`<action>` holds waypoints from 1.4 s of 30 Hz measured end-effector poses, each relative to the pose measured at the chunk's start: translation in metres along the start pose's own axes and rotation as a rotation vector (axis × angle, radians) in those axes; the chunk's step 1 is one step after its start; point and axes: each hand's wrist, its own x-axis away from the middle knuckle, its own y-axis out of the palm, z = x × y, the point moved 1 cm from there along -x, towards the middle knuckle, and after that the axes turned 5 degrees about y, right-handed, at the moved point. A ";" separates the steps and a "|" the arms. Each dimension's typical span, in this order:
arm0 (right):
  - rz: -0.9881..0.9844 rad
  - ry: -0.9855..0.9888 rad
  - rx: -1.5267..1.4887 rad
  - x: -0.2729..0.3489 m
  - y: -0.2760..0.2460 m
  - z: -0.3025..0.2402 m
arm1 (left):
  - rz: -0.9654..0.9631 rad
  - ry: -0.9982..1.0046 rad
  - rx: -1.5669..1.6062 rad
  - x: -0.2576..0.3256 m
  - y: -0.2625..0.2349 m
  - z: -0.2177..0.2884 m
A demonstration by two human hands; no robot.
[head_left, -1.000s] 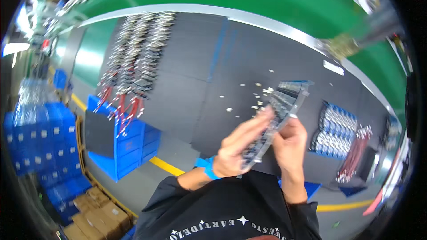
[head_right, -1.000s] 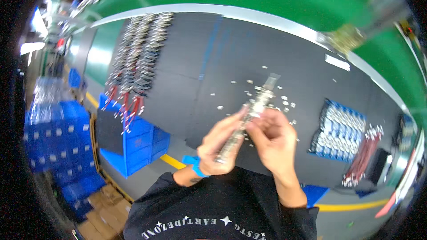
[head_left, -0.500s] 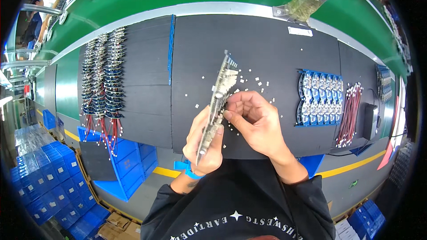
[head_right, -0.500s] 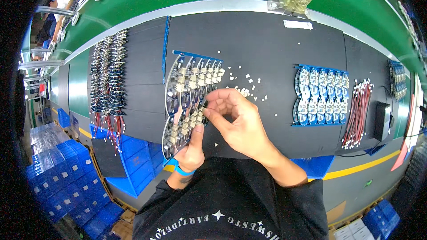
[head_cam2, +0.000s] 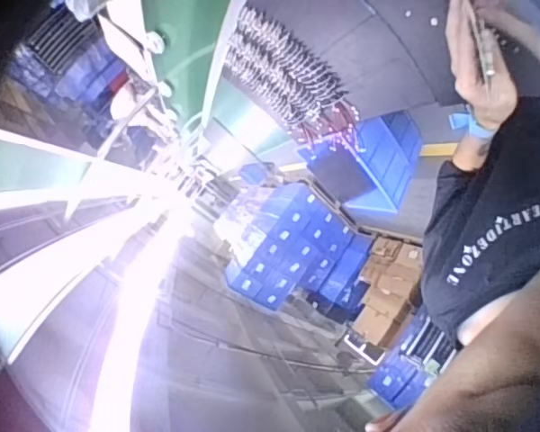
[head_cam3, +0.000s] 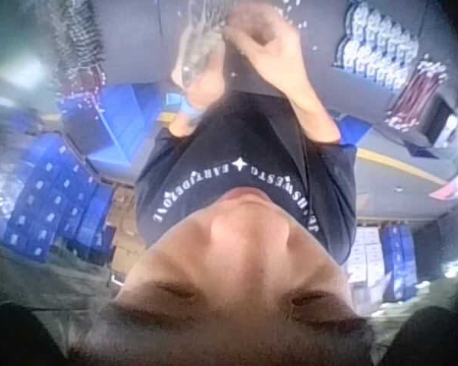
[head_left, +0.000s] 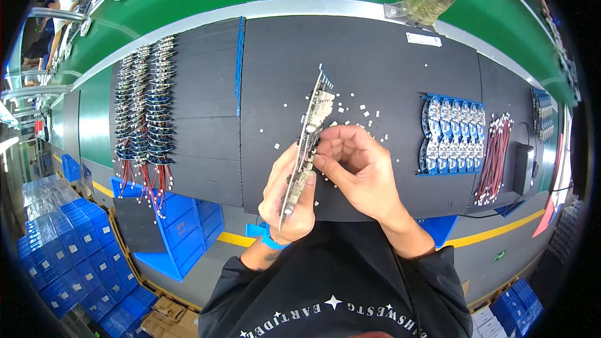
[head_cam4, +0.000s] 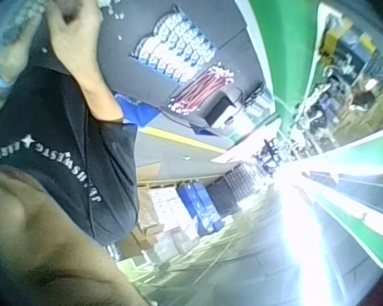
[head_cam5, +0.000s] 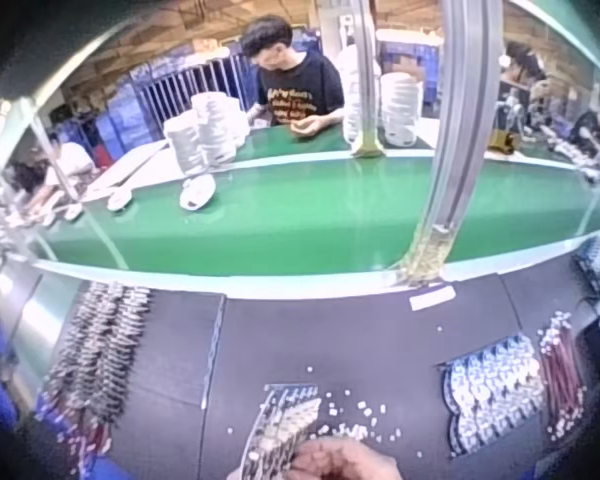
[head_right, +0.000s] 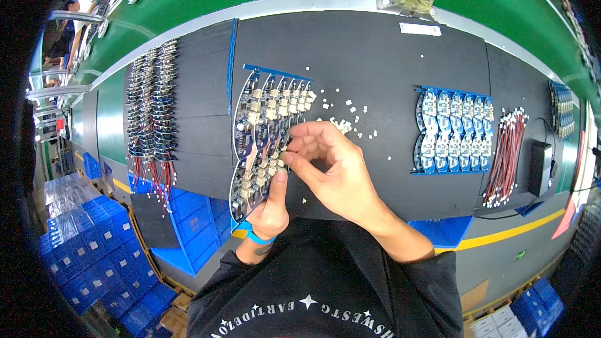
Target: The recorder is inserting LED components into circular circuit board panels and organizing wiring harnesses at a factory workstation.
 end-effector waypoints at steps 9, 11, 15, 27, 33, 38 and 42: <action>-0.022 0.006 -0.060 0.004 0.001 -0.005 | -0.021 -0.005 -0.081 -0.001 0.000 0.000; -0.025 -0.015 -0.114 0.004 0.004 -0.006 | -0.059 0.026 -0.097 -0.002 0.001 0.002; -0.048 0.011 -0.168 0.004 0.005 -0.008 | -0.104 0.087 -0.146 -0.007 0.001 0.009; -0.083 -0.036 -0.154 0.003 0.001 -0.011 | -0.134 0.125 -0.148 -0.012 0.000 0.009; -0.138 -0.012 -0.236 0.007 0.003 -0.022 | -0.162 0.176 -0.130 -0.013 0.002 0.007; -0.137 -0.043 -0.203 0.007 0.000 -0.024 | -0.166 0.201 -0.097 -0.014 0.002 0.007; -0.122 -0.058 -0.263 0.005 0.002 -0.022 | -0.182 0.230 -0.099 -0.015 0.003 0.006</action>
